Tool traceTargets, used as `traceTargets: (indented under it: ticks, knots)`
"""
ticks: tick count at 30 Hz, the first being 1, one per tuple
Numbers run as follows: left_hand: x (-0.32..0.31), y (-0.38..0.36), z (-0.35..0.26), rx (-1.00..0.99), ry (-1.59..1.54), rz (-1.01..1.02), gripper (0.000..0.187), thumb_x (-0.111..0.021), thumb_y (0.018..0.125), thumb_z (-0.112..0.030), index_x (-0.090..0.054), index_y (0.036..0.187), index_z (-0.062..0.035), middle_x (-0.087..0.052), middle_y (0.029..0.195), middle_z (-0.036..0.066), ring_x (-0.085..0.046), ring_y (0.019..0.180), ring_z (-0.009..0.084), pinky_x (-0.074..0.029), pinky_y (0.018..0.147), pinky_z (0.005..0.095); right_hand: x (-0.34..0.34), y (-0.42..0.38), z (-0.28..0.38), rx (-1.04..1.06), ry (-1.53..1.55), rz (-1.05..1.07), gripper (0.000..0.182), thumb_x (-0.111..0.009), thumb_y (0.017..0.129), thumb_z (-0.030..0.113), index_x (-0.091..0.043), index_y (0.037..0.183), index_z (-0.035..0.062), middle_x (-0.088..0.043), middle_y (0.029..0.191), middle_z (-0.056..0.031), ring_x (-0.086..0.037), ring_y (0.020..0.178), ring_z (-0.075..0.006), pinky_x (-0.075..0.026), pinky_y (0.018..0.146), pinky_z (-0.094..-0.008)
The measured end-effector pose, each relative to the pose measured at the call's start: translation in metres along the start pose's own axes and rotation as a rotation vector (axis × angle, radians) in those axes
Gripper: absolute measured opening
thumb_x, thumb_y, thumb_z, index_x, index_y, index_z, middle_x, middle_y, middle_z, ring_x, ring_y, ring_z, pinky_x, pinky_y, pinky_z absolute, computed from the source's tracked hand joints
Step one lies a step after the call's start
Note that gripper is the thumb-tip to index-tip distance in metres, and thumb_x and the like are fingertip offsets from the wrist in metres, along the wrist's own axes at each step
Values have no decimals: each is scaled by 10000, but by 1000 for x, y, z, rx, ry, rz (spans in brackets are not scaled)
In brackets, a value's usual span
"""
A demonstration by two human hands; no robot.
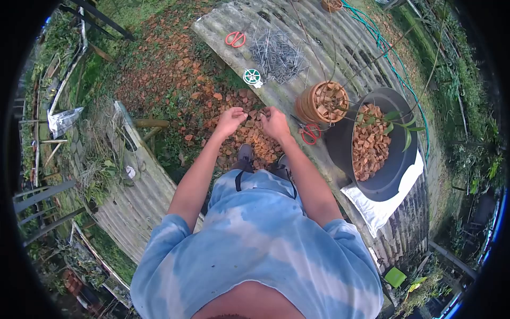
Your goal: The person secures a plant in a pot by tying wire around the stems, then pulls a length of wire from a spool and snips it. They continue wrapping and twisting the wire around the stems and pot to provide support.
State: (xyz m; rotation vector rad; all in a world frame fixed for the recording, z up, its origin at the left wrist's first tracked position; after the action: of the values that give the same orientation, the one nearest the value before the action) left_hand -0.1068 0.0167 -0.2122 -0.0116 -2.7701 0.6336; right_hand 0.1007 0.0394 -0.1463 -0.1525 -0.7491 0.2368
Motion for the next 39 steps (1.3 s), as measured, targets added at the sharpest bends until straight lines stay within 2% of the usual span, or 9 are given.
traceTargets:
  ticks: [5,8,11,18,26,29,33,34,39]
  knots:
    - [10,34,8,37,-3,29,524,-771,946,-273,-609,1354,13,-705,1273,168,-701,1096,230,-566,958,370,-44,56,0,-72,9,-11,429,-739,930,228,-646,1244,-48,-726,1094,-242,-735,964,-350,-578,891,-441]
    - [15,61,3,39,76,41,539,-765,945,-272,-589,1380,-5,-693,1305,166,-713,1050,219,-569,946,366,-72,101,-16,96,-121,-121,534,-763,905,239,-585,1330,-33,-684,1175,-262,-683,1076,-401,-550,946,-476]
    - [14,93,9,48,65,46,554,-757,947,-270,-572,1396,-5,-693,1305,164,-710,1052,216,-568,950,370,-94,143,-35,-31,-105,-234,703,-805,872,262,-493,1449,9,-602,1286,-259,-608,1187,-438,-525,978,-514]
    - [13,130,26,65,46,59,544,-725,968,-252,-546,1422,-12,-679,1323,164,-696,1086,232,-553,981,375,-114,204,-17,-225,-345,-105,913,-741,879,559,-338,1588,148,-506,1373,-226,-577,1253,-427,-532,982,-538]
    - [27,121,22,50,-63,34,533,-713,990,-254,-533,1437,-25,-690,1295,149,-685,1138,241,-546,999,384,-116,207,-13,-248,-188,-263,776,-797,850,382,-446,1495,134,-513,1335,-221,-644,1138,-437,-552,926,-535]
    - [29,120,24,47,-112,-1,548,-714,992,-262,-522,1449,-26,-688,1289,148,-679,1150,246,-546,1000,388,-114,202,-10,-240,-199,-271,792,-800,845,385,-430,1501,141,-528,1316,-211,-641,1147,-433,-553,924,-535]
    - [33,121,20,43,-137,-21,577,-715,995,-269,-495,1469,-27,-679,1278,135,-666,1144,233,-545,996,385,-114,197,-12,-230,-153,-294,864,-795,849,397,-331,1497,61,-535,1368,-212,-646,1144,-445,-551,928,-526]
    - [33,122,20,47,-142,-21,580,-715,996,-269,-491,1470,-23,-677,1265,126,-662,1133,229,-545,991,376,-114,196,-12,-234,-139,-279,831,-787,850,429,-351,1430,24,-526,1426,-236,-615,1214,-439,-527,959,-522]
    - [35,125,21,41,-203,-19,617,-733,988,-261,-466,1489,-19,-665,1279,124,-651,1155,226,-536,1006,372,-104,194,-5,-182,-72,-334,859,-799,847,422,-359,1451,-4,-576,1360,-232,-634,1171,-419,-505,991,-490]
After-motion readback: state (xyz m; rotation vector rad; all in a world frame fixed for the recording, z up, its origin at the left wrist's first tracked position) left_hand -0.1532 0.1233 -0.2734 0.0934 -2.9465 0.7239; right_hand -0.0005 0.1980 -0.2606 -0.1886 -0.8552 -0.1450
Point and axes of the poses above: each hand's wrist, its own y-axis towards the middle knuckle, its own x-axis out of the back of the hand, z = x × y, the point moved 6 cm from there along y, towards the middle knuckle
